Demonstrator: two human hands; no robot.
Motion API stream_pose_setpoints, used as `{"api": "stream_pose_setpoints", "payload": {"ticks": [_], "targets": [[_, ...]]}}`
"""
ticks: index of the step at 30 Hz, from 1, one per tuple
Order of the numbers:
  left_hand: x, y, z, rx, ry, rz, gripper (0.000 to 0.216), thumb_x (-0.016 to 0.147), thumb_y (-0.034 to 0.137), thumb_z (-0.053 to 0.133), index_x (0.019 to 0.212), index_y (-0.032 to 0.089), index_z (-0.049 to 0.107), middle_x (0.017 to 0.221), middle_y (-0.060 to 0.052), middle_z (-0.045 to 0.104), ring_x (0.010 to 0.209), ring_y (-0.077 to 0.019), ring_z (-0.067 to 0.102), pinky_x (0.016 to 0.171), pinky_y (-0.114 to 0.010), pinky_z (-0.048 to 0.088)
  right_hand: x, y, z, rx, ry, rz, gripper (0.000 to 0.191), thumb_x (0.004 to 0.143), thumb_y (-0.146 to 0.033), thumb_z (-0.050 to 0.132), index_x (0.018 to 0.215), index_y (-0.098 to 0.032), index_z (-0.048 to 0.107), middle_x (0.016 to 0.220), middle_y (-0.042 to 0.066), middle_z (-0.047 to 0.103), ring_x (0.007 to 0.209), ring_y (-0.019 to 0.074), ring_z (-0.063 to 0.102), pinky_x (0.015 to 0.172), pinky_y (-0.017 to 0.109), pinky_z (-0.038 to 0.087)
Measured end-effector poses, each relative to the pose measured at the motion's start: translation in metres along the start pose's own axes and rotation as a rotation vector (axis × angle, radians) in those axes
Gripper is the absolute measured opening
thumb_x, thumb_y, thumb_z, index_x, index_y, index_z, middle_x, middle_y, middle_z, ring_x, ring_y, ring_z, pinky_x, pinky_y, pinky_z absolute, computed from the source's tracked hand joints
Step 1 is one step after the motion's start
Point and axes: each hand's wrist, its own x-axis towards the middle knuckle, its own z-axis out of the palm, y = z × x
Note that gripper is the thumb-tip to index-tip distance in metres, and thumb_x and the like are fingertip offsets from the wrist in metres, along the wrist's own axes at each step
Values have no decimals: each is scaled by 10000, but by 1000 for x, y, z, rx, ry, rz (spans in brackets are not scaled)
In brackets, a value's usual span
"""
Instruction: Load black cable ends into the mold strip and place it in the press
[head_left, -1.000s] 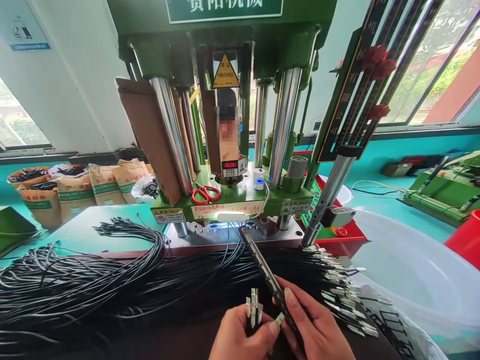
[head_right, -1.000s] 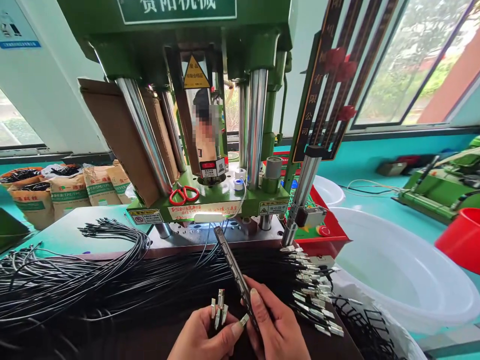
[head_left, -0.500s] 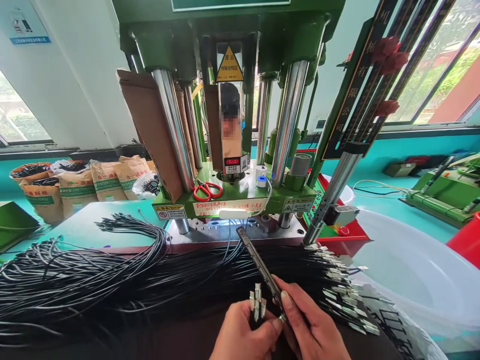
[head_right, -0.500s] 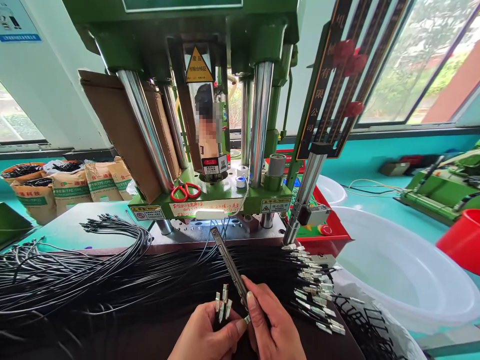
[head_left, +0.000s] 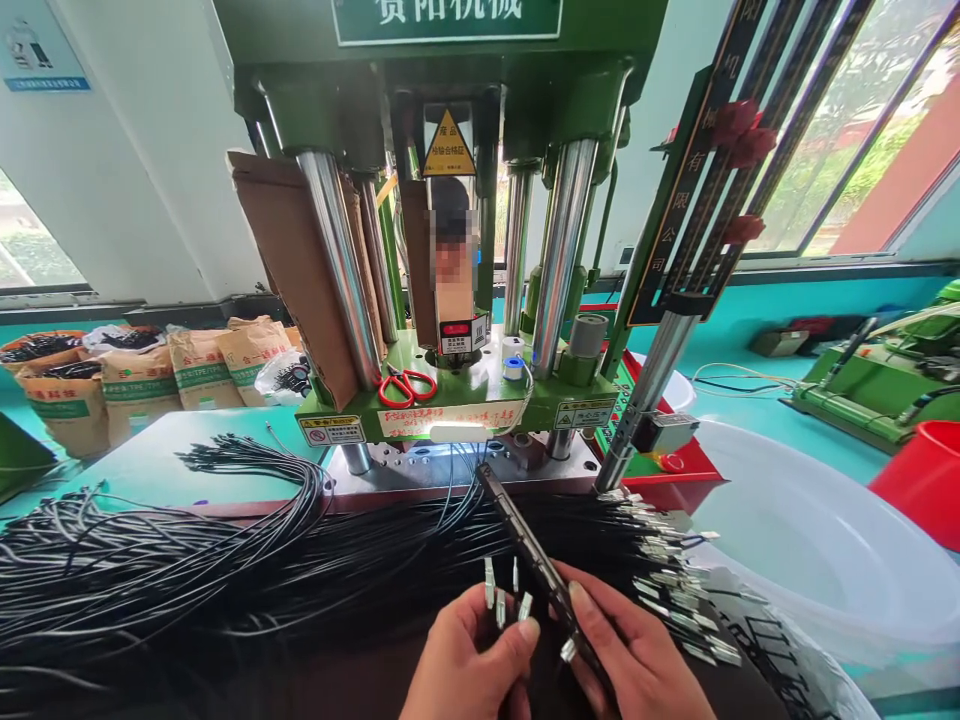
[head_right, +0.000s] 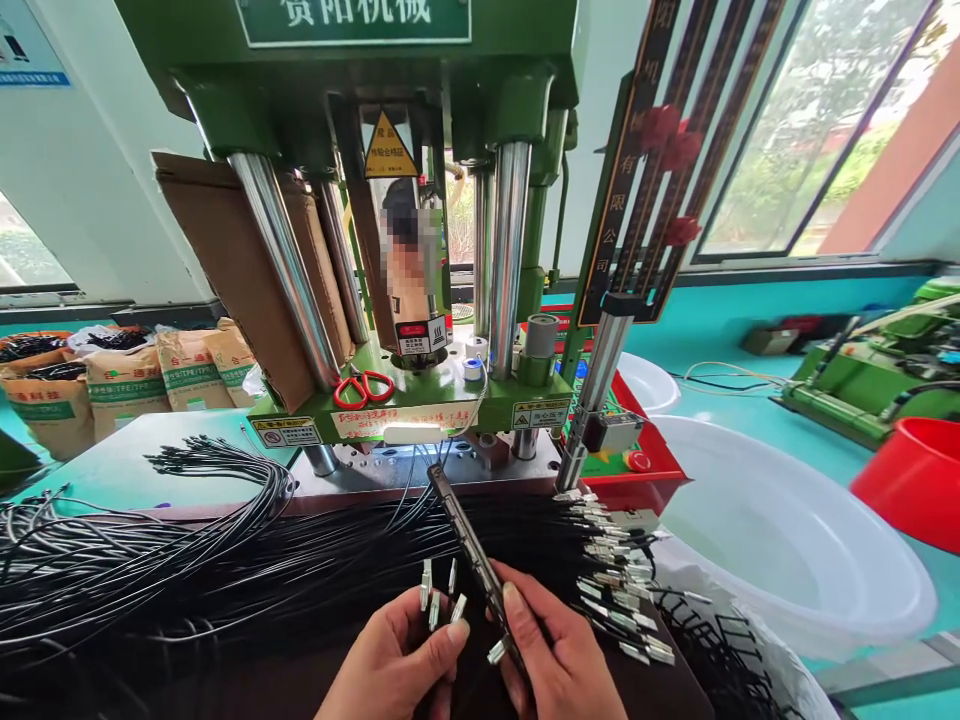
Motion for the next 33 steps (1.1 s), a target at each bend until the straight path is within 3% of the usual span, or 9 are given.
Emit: {"api": "stream_pose_setpoints", "payload": {"ticks": [5,10,16,20,27,29,31,33], "targets": [[3,2,11,146,82,-12,430,628,518,756,726,148,559,480,67,463,329,-27,335,321,-165,231,2,-3,-2,-111,30,-99,538,788,-595,614,1147,-201,689,820,58,680,685,183,620,581,243,536],[5,5,15,204,112,-36,391,652,494,741,707,157,551,410,74,423,319,-43,324,314,-172,224,4,-3,-5,-209,-23,-158,477,869,-532,543,1185,-197,668,997,91,681,885,221,623,762,287,541],[5,5,12,163,98,-50,389,643,487,742,720,157,551,384,75,423,303,-48,331,307,-169,231,5,1,-6,-275,-13,-221,435,889,-496,527,1184,-211,672,991,90,676,814,201,617,790,316,531],[6,3,9,159,88,-64,386,638,490,736,726,162,554,347,82,415,287,-57,330,295,-167,226,4,-2,-7,-372,-80,-253,423,913,-470,494,1221,-224,647,922,72,660,839,203,610,800,299,514],[7,7,11,225,97,-91,359,658,483,703,737,170,545,315,73,436,255,-76,325,279,-187,248,2,0,-3,-324,-17,-301,395,897,-469,520,1171,-232,678,855,45,636,751,176,589,739,268,499],[6,8,6,184,107,-28,377,639,467,737,734,142,572,384,49,493,320,-73,396,340,-191,318,0,0,-2,-244,-6,-233,432,872,-505,544,1167,-218,678,789,33,611,629,149,543,603,254,489],[4,8,-2,55,117,25,405,622,458,771,750,117,594,504,25,551,432,-76,479,442,-202,406,-2,-2,-4,-145,-10,-109,470,844,-541,571,1181,-226,664,698,0,564,483,95,426,442,214,402],[1,8,-11,-101,110,43,447,627,466,780,840,113,606,605,23,567,535,-85,522,519,-218,457,-4,-6,-5,-69,-19,-12,485,828,-560,586,1190,-244,653,637,-26,525,436,65,341,378,181,304]]}}
